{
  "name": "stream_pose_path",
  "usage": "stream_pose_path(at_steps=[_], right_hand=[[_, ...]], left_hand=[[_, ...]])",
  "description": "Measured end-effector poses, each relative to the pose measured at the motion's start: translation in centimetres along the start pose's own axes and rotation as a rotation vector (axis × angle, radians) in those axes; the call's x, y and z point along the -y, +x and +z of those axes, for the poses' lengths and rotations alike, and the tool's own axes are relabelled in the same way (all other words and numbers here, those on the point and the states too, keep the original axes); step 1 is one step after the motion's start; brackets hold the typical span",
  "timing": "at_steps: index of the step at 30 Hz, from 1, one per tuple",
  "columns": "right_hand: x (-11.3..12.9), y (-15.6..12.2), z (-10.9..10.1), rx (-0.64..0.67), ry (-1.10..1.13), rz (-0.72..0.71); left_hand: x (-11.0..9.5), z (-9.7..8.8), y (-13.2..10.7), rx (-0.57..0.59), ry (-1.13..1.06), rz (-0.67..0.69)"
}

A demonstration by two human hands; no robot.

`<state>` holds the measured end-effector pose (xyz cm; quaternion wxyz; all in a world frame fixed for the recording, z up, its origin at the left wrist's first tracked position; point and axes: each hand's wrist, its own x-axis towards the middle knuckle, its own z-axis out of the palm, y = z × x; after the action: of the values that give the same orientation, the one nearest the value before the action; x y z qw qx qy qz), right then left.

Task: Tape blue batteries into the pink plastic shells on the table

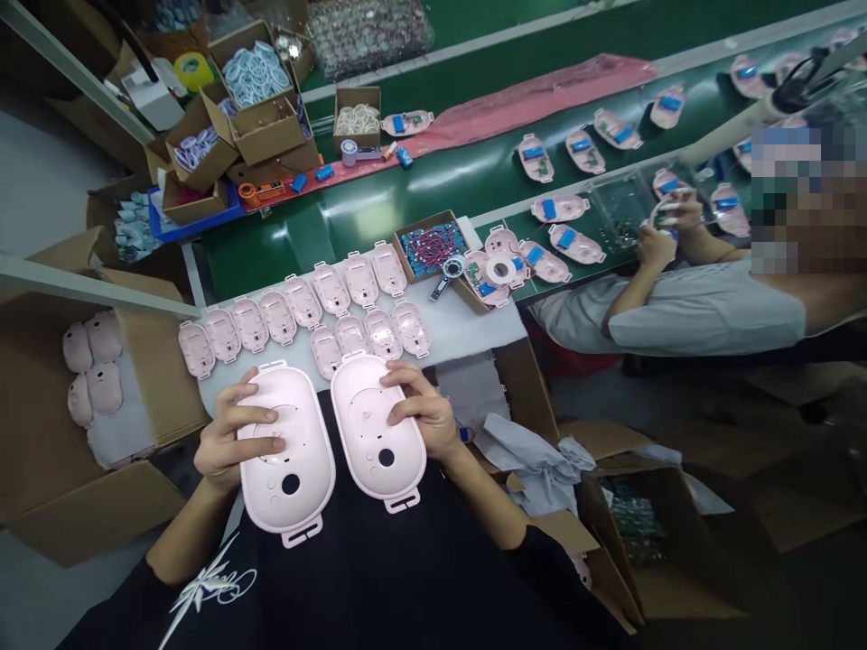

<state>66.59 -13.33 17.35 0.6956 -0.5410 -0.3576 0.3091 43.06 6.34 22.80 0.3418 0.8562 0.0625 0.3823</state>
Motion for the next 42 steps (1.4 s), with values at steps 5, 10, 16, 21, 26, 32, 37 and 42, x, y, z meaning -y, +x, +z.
stream_pose_path(at_steps=[5,10,16,21,26,32,37,42], right_hand=[[-0.1,-0.2,0.7,-0.022,0.025,-0.011],[0.0,-0.8,0.7,-0.018,-0.013,-0.008],[1.0,-1.7,-0.4,0.007,-0.082,-0.040],[0.7,-1.5,-0.6,0.043,-0.073,0.003],[-3.8,-0.8,1.3,-0.104,-0.035,0.490],[-12.0,0.0,3.9,-0.095,-0.011,0.679],[-16.9,1.7,5.8,0.162,-0.348,0.667],[-19.1,5.2,10.8,0.643,-0.876,0.339]], left_hand=[[-0.4,0.3,-0.7,-0.060,-0.052,-0.031],[-1.2,1.1,-1.5,-0.051,-0.080,-0.034],[-2.5,0.8,-1.4,-0.055,-0.021,-0.008],[-1.3,0.4,-2.2,0.043,-0.076,-0.052],[3.5,2.1,-7.1,0.073,-0.159,-0.813],[9.2,0.5,-13.2,0.110,0.184,-1.203],[12.7,-3.3,-17.2,0.474,0.441,-1.238],[17.1,-4.3,-19.8,0.724,0.509,-1.146]])
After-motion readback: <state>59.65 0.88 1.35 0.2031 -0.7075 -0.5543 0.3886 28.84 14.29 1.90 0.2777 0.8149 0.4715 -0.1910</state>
